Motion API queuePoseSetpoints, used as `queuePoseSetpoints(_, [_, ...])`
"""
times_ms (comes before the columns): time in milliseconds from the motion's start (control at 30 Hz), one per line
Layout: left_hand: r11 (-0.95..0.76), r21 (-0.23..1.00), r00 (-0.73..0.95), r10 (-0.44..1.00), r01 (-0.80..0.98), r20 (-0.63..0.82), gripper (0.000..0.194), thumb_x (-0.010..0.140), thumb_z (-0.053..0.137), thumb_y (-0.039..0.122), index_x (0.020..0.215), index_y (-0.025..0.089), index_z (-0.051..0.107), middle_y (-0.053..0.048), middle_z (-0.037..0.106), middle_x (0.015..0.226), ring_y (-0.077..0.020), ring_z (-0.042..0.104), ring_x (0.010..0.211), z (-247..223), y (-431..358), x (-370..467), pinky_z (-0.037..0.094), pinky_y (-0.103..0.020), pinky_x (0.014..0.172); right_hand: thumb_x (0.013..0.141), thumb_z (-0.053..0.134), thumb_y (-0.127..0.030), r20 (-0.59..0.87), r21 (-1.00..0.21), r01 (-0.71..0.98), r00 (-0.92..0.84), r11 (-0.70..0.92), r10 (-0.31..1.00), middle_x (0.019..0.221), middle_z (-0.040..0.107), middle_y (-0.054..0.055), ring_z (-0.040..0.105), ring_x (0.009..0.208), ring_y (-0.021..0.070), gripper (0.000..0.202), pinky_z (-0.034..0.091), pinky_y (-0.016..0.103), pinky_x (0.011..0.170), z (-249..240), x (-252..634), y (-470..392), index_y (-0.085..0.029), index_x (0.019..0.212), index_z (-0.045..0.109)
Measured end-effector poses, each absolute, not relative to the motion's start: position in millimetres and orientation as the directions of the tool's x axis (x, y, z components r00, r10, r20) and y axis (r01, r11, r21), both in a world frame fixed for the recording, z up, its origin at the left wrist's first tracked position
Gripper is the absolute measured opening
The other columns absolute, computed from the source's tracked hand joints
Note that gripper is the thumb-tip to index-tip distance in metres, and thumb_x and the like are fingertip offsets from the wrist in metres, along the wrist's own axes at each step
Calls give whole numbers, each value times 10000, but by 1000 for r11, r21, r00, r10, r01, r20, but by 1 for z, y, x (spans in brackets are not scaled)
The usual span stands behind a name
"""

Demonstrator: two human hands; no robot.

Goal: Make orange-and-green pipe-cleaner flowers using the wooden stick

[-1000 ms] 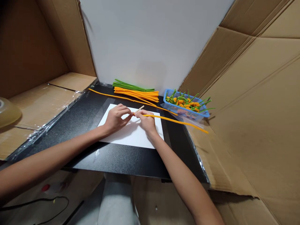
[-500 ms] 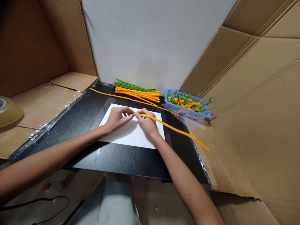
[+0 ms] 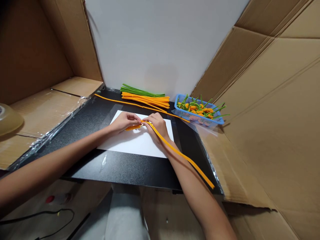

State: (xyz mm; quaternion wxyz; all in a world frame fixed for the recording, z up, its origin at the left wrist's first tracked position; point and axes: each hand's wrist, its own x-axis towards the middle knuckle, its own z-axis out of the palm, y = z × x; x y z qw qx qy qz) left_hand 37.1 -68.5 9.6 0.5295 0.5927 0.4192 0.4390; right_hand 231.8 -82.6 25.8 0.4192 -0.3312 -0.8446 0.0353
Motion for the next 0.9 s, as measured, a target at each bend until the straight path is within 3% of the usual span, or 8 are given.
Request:
queuePoseSetpoints(133, [-249,944,338,926,215,167,187,712,766,308,784,136,765,-70,763,751,-170,693,675,14,-70,34,502,-241,610,958,577,-260,673,-242,531,-511,812,535,828,710,70,559,819,227,201,481,360,757,23,234,-79,-208,872,751])
queuePoseSetpoints(300, [-550,647,354,835,528,421,145,808,667,251,810,155,775,-58,769,759,-159,675,645,19,-84,38,464,-244,611,981,524,-258,632,-152,596,-554,788,541,839,697,88,540,829,238,239,472,370,753,20,235,-77,-187,877,727])
queuePoseSetpoints(500, [-562,453,299,794,692,529,137,833,657,249,836,177,773,-53,761,748,-156,652,620,14,-89,43,436,-255,608,980,505,-229,640,-135,647,-522,751,565,821,680,89,519,815,236,241,459,367,750,20,229,-82,-186,836,693])
queuePoseSetpoints(633, [-543,228,310,721,808,620,142,805,637,216,717,178,742,-61,732,684,-188,640,641,12,-90,46,406,-300,623,951,510,-184,673,-153,687,-454,710,584,786,659,87,520,801,239,227,448,363,733,20,221,-88,-187,784,663])
queuePoseSetpoints(767, [-604,76,419,632,793,652,236,848,541,161,648,171,666,-67,709,671,-183,607,653,17,-92,47,384,-343,671,909,542,-179,663,-285,706,-344,649,665,773,669,78,545,788,235,207,438,363,732,23,213,-95,-204,727,638])
queuePoseSetpoints(900, [-701,22,540,569,713,620,353,933,427,147,628,184,600,-81,661,673,-184,559,678,22,-93,45,364,-371,690,865,601,-294,471,-624,626,-177,468,864,707,678,57,582,712,211,237,438,345,697,28,213,-94,-208,646,632])
